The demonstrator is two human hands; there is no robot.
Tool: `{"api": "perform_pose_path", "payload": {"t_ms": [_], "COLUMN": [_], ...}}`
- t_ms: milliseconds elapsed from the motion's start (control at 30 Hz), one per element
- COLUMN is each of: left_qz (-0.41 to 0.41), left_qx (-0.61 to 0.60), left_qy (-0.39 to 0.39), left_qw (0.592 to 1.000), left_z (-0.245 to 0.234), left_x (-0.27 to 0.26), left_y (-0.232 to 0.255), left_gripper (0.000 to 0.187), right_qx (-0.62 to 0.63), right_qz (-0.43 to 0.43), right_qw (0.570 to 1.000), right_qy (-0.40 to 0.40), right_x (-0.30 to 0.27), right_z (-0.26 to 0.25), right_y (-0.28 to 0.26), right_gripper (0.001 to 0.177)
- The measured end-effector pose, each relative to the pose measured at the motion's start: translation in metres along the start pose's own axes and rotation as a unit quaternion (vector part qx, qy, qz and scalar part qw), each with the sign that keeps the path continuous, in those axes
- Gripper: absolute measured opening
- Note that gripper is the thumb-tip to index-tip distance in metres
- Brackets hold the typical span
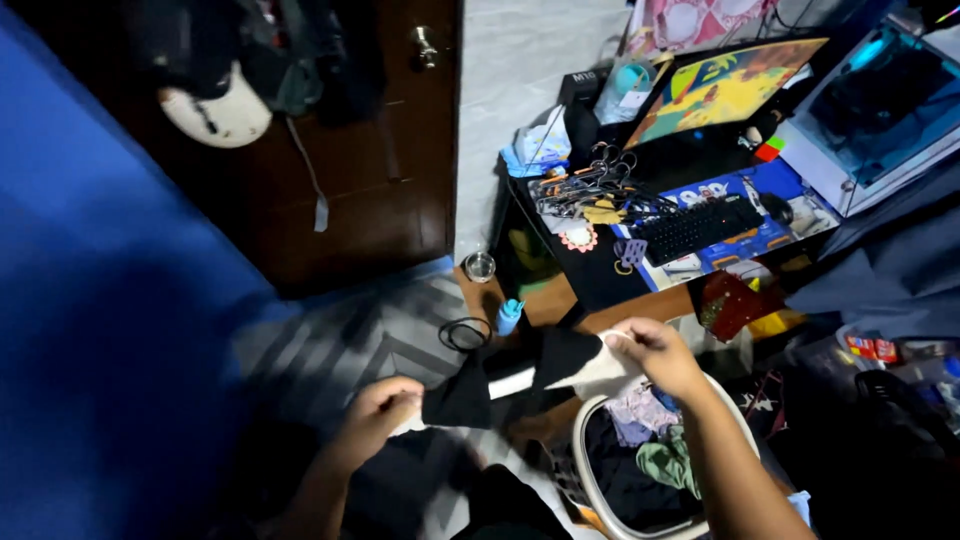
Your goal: Fold clothes and put garments on hangers.
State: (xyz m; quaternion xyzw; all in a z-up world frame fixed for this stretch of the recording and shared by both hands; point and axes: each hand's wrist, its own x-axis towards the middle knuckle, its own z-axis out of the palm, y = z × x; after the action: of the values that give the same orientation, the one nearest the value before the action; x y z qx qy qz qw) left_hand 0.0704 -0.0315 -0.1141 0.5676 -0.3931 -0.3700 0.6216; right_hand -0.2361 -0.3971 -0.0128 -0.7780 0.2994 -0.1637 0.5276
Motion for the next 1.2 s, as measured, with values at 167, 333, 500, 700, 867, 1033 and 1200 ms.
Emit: {"api": "perform_pose_path", "payload": {"t_ms": [167, 333, 500, 700, 867, 1033, 1200], "left_qz": [-0.163, -0.171, -0.341, -0.233, -0.45, -0.416, -0.317], "left_qx": [-0.203, -0.257, -0.213, -0.308, -0.245, -0.276, -0.083], "left_qy": [0.106, 0.179, 0.212, 0.071, 0.175, 0.21, 0.125], "left_qw": [0.96, 0.934, 0.891, 0.919, 0.841, 0.841, 0.937], "left_z": [0.026, 0.024, 0.024, 0.004, -0.033, -0.032, -0.03], "left_x": [0.069, 0.169, 0.269, 0.342, 0.378, 0.405, 0.42], "left_y": [0.025, -0.031, 0.003, -0.034, -0.101, -0.098, -0.069], "left_gripper": [0.025, 0.03, 0.045, 0.051, 0.04, 0.035, 0.034], "right_qx": [-0.045, -0.084, -0.108, -0.276, -0.407, -0.439, -0.465], "right_qz": [0.027, -0.003, -0.02, -0.023, -0.016, 0.065, 0.205], "right_qw": [0.998, 0.995, 0.994, 0.923, 0.868, 0.871, 0.856], "right_qy": [0.02, 0.044, -0.019, 0.267, 0.285, 0.209, 0.097], "right_x": [0.076, 0.175, 0.286, 0.43, 0.506, 0.559, 0.591], "right_z": [-0.001, 0.002, -0.016, -0.102, -0.136, -0.153, -0.163], "right_y": [0.034, 0.101, 0.163, 0.162, 0.165, 0.2, 0.224], "right_gripper": [0.015, 0.015, 0.015, 0.021, 0.029, 0.03, 0.04]}}
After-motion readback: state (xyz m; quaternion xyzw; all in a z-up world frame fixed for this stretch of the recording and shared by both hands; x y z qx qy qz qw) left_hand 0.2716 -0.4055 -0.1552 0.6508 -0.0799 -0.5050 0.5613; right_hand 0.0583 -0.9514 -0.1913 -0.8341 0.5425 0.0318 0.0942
